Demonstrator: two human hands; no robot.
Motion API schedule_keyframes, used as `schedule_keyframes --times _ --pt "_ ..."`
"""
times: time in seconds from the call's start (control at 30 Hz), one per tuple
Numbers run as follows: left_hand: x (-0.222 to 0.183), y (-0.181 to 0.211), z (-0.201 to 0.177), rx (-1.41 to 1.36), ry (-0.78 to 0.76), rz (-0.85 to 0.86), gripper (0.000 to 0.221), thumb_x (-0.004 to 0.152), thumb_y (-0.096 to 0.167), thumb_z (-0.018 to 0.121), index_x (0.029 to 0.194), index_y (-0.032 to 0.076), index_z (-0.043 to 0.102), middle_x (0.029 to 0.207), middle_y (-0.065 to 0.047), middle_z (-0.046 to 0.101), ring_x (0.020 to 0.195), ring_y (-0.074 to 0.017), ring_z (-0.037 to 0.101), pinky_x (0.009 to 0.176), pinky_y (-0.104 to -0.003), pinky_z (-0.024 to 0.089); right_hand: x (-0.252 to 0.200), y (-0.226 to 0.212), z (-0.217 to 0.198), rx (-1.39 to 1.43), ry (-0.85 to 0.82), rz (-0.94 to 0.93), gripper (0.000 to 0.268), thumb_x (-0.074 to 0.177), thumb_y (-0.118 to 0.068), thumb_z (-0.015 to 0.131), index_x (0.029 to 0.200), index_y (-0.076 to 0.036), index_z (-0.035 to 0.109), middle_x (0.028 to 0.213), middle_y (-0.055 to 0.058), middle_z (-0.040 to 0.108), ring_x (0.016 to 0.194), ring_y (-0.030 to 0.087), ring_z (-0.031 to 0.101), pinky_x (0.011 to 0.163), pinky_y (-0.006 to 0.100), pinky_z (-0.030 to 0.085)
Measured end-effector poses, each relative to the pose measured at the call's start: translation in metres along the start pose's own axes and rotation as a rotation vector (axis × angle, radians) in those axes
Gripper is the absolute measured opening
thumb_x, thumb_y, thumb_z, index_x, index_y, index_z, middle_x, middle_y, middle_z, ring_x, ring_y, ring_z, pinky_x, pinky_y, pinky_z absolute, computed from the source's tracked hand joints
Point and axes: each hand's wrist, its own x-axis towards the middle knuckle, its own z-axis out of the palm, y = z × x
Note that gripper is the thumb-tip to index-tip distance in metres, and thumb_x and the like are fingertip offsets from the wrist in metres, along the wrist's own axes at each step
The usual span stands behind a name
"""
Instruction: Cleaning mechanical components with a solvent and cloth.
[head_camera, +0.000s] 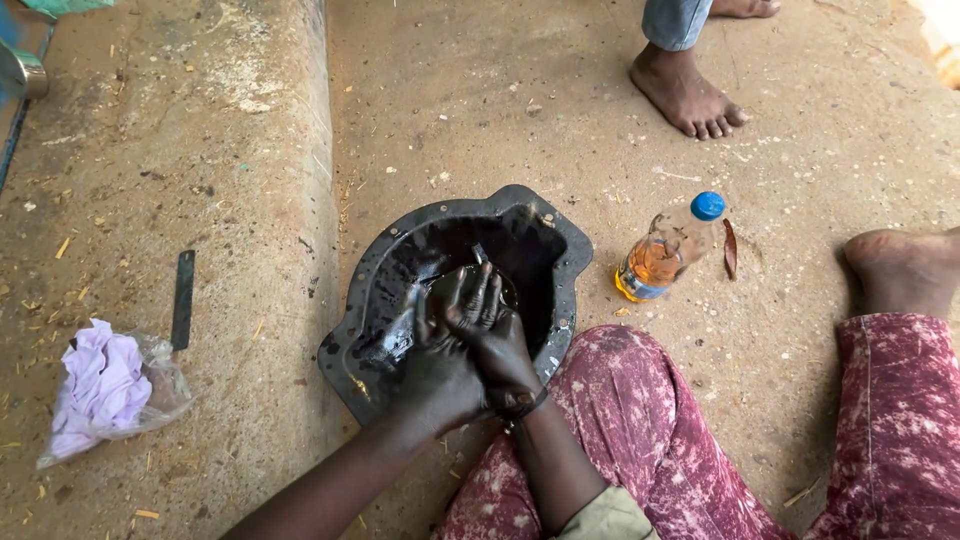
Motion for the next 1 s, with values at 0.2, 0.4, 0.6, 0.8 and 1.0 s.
schedule_keyframes --times 0.2,0.4,0.6,0.8,1.0 --pt "-0.020 0.000 0.028 -0.113 -0.364 -0.118 0.064 0.100 0.041 0.046 0.157 0.015 0.030 0.160 -0.018 0.026 0.152 -0.0369 0.017 0.120 -0.071 -0.004 -0.023 -0.033 0.023 0.204 -0.255 -0.064 0.056 0.072 0.004 0.084 0.124 -0.001 0.065 0.115 0.013 0.072 0.106 0.023 0.071 0.091 0.035 0.060" --pt "-0.009 0.007 0.024 -0.215 -0.665 -0.163 0.054 0.107 0.035 0.046 0.156 0.011 0.046 0.158 -0.015 0.049 0.151 -0.0327 0.035 0.127 -0.068 0.002 -0.003 0.003 0.003 0.058 -0.043 -0.170 0.034 0.083 0.002 0.083 0.115 0.007 0.071 0.116 0.013 0.072 0.103 0.021 0.069 0.088 0.036 0.060" --pt "0.022 0.006 -0.049 -0.266 -0.708 -0.211 0.040 0.099 0.028 0.053 0.136 0.017 0.060 0.148 -0.011 0.052 0.147 -0.0269 0.033 0.121 -0.076 -0.004 -0.019 -0.040 0.019 0.208 -0.346 -0.048 0.046 0.077 0.004 0.077 0.120 -0.006 0.066 0.113 0.011 0.074 0.106 0.020 0.075 0.094 0.034 0.062" --pt "0.021 0.003 -0.062 -0.069 -0.826 -0.097 0.042 0.098 0.030 0.060 0.137 0.014 0.058 0.150 -0.013 0.051 0.149 -0.0326 0.033 0.120 -0.079 -0.003 -0.010 -0.003 0.015 0.192 -0.062 -0.147 0.038 0.081 0.008 0.077 0.116 0.002 0.065 0.111 0.011 0.071 0.098 0.019 0.072 0.085 0.036 0.061" --pt "0.002 -0.006 -0.014 0.081 -0.913 0.022 0.046 0.098 0.033 0.066 0.138 0.012 0.057 0.152 -0.015 0.050 0.151 -0.0373 0.034 0.119 -0.082 -0.002 -0.006 -0.008 0.011 0.090 -0.103 0.020 0.028 0.094 -0.005 0.077 0.116 0.011 0.067 0.107 0.024 0.073 0.094 0.032 0.073 0.085 0.046 0.063"
